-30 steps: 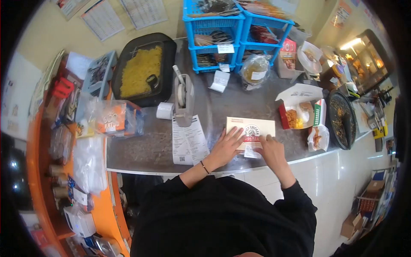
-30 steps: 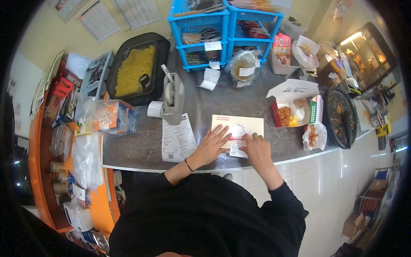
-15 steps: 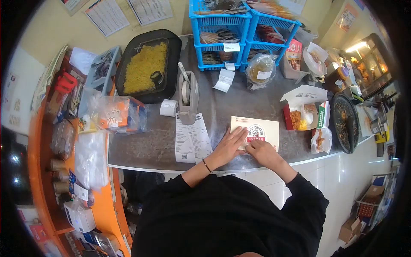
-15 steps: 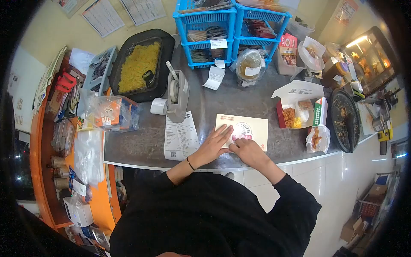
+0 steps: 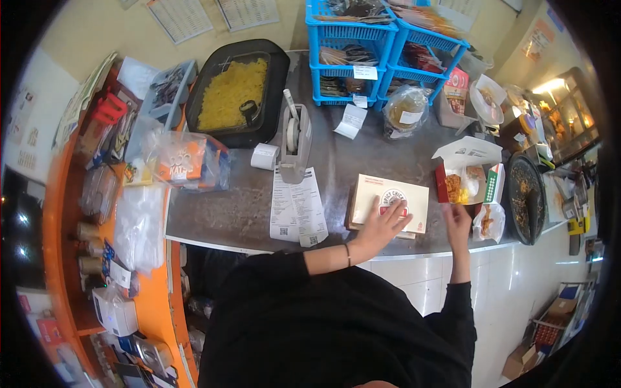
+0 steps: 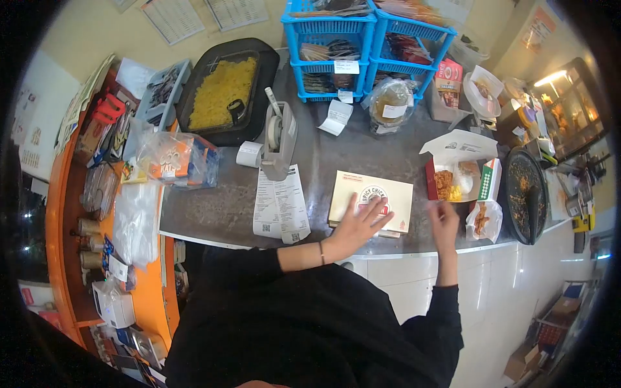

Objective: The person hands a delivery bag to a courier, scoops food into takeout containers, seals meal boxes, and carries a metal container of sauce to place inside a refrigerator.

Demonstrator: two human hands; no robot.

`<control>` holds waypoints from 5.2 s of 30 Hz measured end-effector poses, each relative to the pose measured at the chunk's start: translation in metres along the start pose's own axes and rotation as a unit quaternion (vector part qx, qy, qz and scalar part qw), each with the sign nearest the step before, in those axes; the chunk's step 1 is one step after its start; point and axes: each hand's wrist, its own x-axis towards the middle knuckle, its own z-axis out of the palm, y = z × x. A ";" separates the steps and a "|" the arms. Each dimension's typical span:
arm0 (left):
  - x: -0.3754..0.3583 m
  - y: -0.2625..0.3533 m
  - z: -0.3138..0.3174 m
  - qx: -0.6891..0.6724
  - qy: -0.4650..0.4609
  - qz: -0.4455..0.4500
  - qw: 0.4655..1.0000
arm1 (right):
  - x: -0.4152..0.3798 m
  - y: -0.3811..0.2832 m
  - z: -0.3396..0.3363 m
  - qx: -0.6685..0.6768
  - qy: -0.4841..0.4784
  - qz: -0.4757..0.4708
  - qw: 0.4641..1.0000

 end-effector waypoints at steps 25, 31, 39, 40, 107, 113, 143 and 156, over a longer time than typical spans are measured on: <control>0.071 -0.136 0.018 -0.175 -0.030 -0.124 0.976 | -0.030 -0.025 0.107 -0.188 0.060 -0.240 0.950; 0.064 -0.076 -0.014 -0.576 -0.090 -0.149 0.799 | -0.027 -0.091 0.011 0.028 0.240 -0.306 0.921; -0.010 -0.005 0.019 -0.199 -0.066 -0.319 0.924 | -0.005 -0.017 0.043 -0.226 -0.129 -0.110 0.959; -0.016 -0.003 0.030 -0.245 -0.039 -0.336 0.909 | -0.017 -0.009 0.058 -0.242 -0.108 -0.099 0.959; 0.042 -0.232 0.088 -0.423 0.282 -0.395 0.765 | -0.049 -0.031 0.041 -0.079 0.015 -0.313 0.947; 0.111 -0.300 0.101 -0.734 -0.097 -0.441 0.508 | -0.059 -0.064 0.044 -0.020 0.134 -0.227 0.965; -0.034 -0.131 -0.122 -0.552 0.134 -0.235 0.789 | -0.018 -0.226 0.054 0.215 -0.062 -0.332 0.916; -0.043 -0.151 -0.065 -0.538 0.265 -0.209 0.772 | -0.057 -0.187 0.052 0.153 0.104 -0.479 0.858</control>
